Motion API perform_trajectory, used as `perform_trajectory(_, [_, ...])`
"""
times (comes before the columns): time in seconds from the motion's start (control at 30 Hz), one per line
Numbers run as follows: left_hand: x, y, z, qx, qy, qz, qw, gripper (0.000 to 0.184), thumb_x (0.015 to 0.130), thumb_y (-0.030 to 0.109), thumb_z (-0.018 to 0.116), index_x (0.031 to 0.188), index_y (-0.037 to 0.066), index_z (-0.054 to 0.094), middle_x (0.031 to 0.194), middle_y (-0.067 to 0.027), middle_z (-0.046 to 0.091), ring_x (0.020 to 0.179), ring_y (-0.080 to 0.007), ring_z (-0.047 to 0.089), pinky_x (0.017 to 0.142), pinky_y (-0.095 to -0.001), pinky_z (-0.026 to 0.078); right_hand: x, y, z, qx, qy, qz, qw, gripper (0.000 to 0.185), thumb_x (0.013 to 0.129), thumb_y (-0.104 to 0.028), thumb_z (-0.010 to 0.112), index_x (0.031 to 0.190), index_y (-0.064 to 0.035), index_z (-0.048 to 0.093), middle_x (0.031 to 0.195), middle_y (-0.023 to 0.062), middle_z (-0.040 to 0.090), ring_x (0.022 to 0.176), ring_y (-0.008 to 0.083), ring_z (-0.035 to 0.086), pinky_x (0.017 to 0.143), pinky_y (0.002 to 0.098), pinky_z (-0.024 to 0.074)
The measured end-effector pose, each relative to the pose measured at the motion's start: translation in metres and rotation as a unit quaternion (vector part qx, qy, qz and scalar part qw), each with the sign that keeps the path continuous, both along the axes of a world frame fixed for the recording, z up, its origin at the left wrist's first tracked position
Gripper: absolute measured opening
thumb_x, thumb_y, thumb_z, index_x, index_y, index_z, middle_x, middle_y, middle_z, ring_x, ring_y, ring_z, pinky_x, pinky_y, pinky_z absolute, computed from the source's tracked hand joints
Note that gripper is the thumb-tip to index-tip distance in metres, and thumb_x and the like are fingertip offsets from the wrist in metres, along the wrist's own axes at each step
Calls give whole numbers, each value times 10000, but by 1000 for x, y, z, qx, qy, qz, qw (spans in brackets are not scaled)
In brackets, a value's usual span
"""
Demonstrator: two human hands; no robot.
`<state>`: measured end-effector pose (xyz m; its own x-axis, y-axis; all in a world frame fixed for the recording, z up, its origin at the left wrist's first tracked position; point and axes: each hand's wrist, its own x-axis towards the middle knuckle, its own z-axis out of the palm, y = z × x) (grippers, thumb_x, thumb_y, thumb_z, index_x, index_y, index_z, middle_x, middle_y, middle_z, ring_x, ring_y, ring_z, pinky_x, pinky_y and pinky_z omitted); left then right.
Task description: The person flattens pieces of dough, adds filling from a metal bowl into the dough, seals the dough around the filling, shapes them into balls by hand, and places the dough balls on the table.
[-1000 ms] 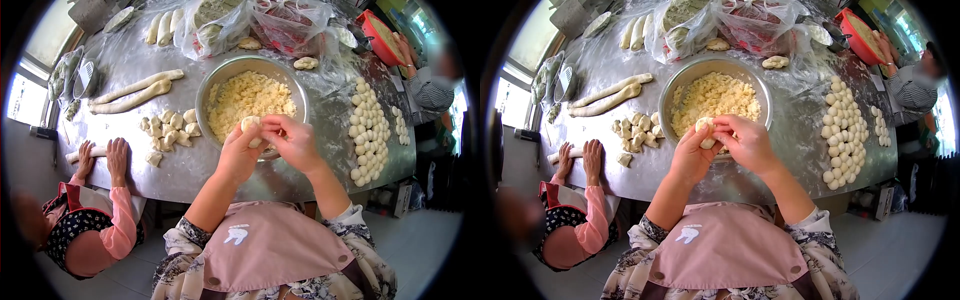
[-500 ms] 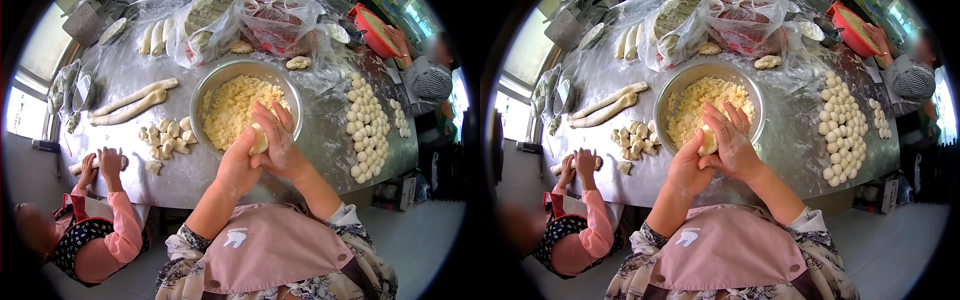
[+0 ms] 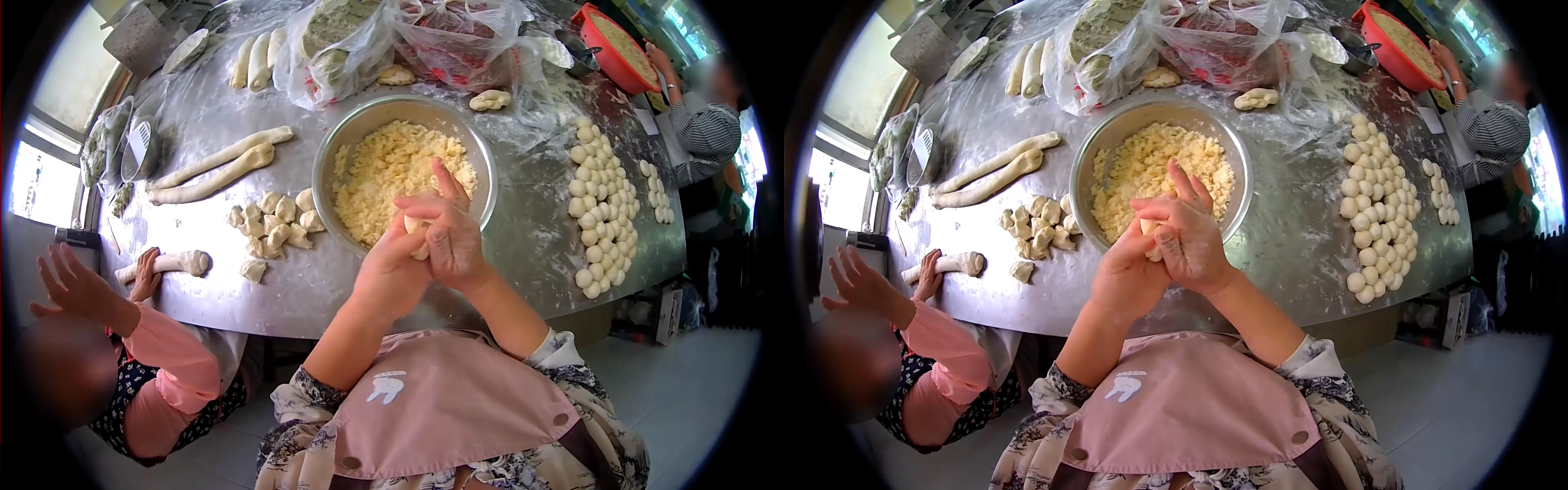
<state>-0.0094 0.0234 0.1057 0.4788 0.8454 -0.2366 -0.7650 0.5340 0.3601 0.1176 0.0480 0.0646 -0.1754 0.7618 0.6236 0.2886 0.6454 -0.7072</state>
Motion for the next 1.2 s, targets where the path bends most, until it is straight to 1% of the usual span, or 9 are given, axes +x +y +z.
perform_trajectory(0.13, [-3, 0, 3, -49, -91, -11, 995, 435, 1037, 247, 357, 1415, 33, 347, 1346, -84, 488, 1246, -217, 485, 1034, -377, 422, 1, -2, -2, -27, 27, -7, 999, 255, 1016, -264, 435, 1017, -94, 625, 1072, 54, 699, 1370, 381, 379, 1135, 464, 177])
perform_trajectory(0.47, [11, 6, -11, 4, 204, 51, 978, 338, 1004, 79, 406, 1327, -4, 462, 1212, -113, 580, 1102, -199, 577, 954, -302, 478, -21, -5, 2, 77, -31, -132, 988, 158, 997, -152, 495, 1025, -46, 609, 978, 94, 689, 1252, 363, 527, 1114, 465, 311])
perform_trajectory(0.57, [19, 6, -3, -3, 161, 106, 981, 383, 1002, 71, 401, 1376, -2, 426, 1194, -92, 587, 1080, -189, 581, 947, -300, 473, -19, 1, -2, -40, 68, -103, 992, 224, 1025, -193, 449, 1071, -23, 585, 1012, 98, 684, 1217, 312, 557, 1107, 420, 335])
perform_trajectory(0.67, [21, 0, 12, 41, 119, 136, 983, 429, 1009, 95, 411, 1428, 7, 376, 1188, -73, 590, 1058, -172, 580, 942, -300, 461, -22, 4, 15, -289, 410, -57, 863, 298, 1046, -233, 400, 1143, 7, 546, 1060, 105, 677, 1153, 246, 581, 1077, 382, 375])
perform_trajectory(0.8, [10, -5, -22, 155, 246, 143, 946, 370, 1030, 197, 447, 1346, 5, 469, 1159, -51, 565, 1047, -123, 535, 930, -277, 420, -26, -5, 20, -272, 339, 35, 900, 613, 1040, -472, 255, 1432, -6, 328, 1447, 166, 423, 1276, 198, 447, 1074, 328, 349])
perform_trajectory(0.83, [10, -3, -28, 178, 268, 175, 930, 343, 1030, 207, 454, 1303, 5, 507, 1126, -43, 564, 1031, -114, 528, 915, -266, 417, -31, -8, 24, -290, 382, 96, 872, 789, 978, -624, 222, 1491, -25, 212, 1545, 188, 246, 1397, 218, 290, 1128, 350, 258])
perform_trajectory(0.93, [6, 0, -28, 268, 391, 245, 846, 245, 1021, 190, 474, 1123, 14, 610, 1049, -35, 561, 998, -119, 519, 895, -266, 412, -35, -19, 33, -347, 385, 153, 841, 897, 923, -709, 252, 1506, -31, 182, 1564, 195, 188, 1444, 241, 196, 1156, 370, 184])
perform_trajectory(1.1, [-1, 8, -22, 423, 547, 301, 657, 404, 1016, 335, 430, 1095, 31, 683, 1262, -117, 503, 1095, -185, 509, 994, -327, 359, -40, -20, 28, -264, 260, 95, 924, 503, 1000, -476, 454, 987, 4, 606, 1297, 172, 526, 1126, 156, 519, 988, 266, 386])
perform_trajectory(1.2, [-3, 2, -24, 428, 514, 251, 699, 759, 980, 624, 188, 1382, 56, 492, 1570, -180, 155, 1319, -280, 330, 1111, -400, 214, -41, -19, 44, -373, 300, 21, 877, 396, 1022, -363, 460, 1007, 4, 608, 1075, 136, 657, 906, 136, 607, 824, 245, 469])
